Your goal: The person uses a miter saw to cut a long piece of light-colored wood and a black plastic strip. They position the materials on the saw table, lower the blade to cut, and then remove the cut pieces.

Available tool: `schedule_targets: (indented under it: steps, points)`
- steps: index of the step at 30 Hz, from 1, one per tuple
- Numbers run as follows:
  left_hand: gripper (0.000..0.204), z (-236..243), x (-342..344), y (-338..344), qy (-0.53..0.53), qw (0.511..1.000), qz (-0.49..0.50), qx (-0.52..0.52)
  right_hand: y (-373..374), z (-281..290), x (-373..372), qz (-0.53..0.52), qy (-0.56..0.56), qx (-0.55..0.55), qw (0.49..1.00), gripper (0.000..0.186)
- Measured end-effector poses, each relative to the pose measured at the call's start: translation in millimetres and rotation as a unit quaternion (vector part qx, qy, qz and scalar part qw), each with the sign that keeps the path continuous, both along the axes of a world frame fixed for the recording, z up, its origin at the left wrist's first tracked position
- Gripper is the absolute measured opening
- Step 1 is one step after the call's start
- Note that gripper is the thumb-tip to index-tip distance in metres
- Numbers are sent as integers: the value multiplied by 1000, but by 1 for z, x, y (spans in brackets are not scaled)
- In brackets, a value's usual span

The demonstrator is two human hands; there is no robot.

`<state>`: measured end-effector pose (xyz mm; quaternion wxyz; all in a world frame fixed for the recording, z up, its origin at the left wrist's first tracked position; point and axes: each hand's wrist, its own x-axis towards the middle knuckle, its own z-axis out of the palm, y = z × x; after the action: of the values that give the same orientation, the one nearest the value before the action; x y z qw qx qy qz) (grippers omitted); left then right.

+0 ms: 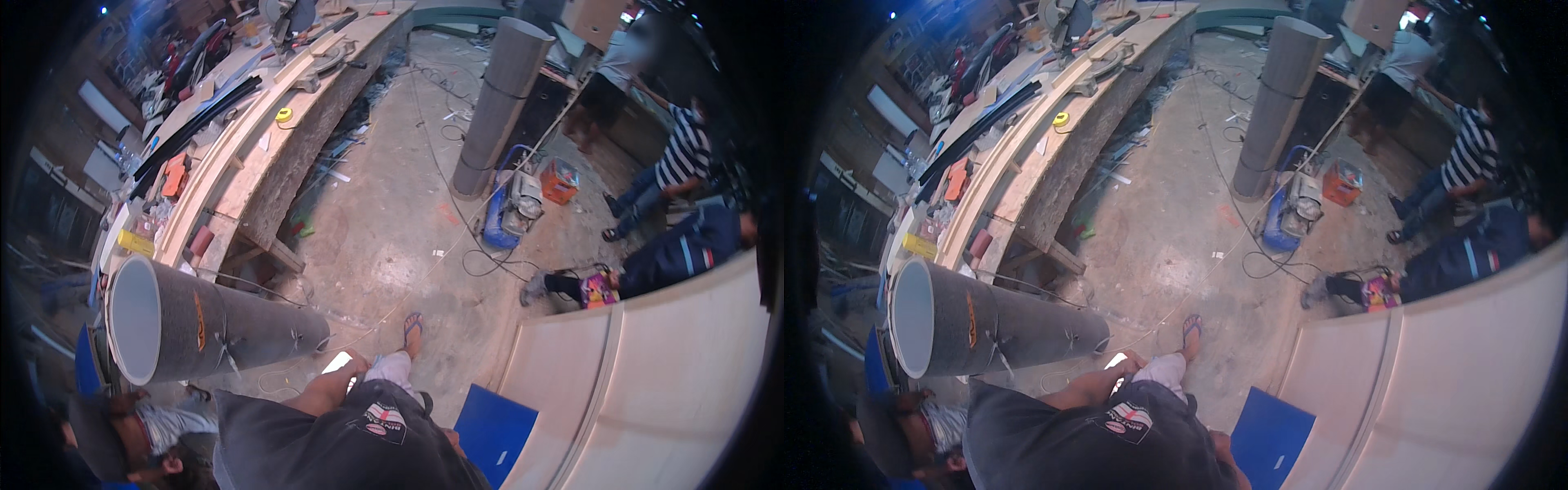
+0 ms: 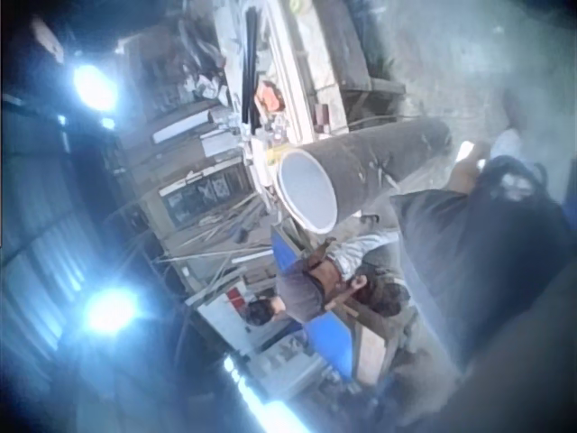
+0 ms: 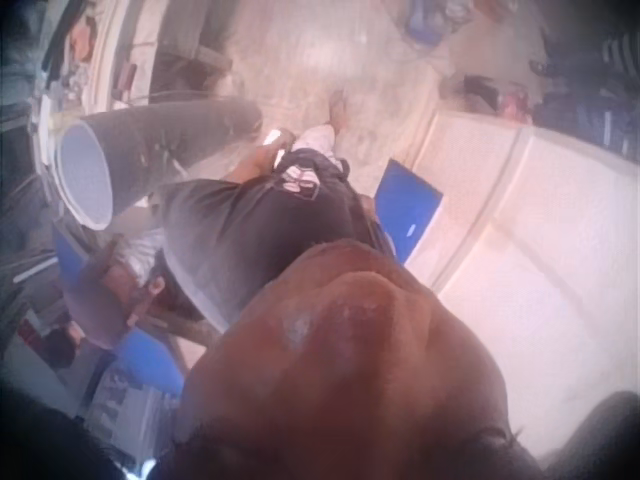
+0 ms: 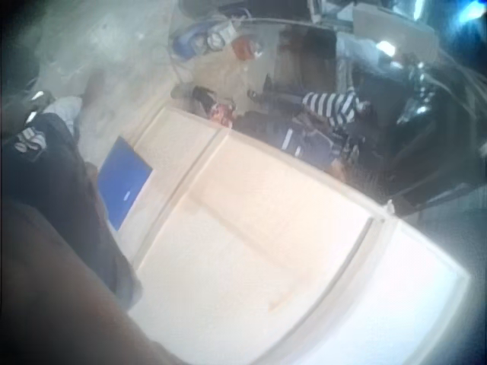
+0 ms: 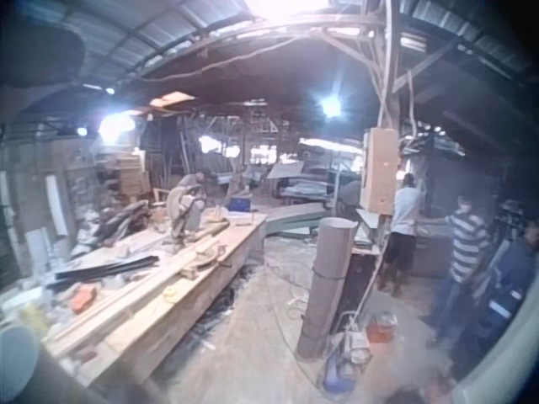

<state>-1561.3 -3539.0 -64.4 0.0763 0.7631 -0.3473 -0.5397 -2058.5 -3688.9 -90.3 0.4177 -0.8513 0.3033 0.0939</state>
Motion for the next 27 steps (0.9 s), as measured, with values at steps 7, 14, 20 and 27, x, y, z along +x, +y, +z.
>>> schedule_targets:
  steps: [7, 14, 20, 27]
  points:
    - [48, 44, 135, -211, -60, 987, 82, -124, -280, 40, 193, -278, 90, 139, 946, 23]
    - [51, 89, 244, -336, 36, 899, 342, -272, -461, 116, 422, -348, 19, 224, 910, 31]
    - [42, 22, 320, -280, -157, 944, 215, -195, -552, 48, 544, -270, 140, 247, 920, 29]
    - [33, 50, 383, -222, -112, 978, 125, 123, -673, 9, 713, -249, 135, 218, 934, 36]
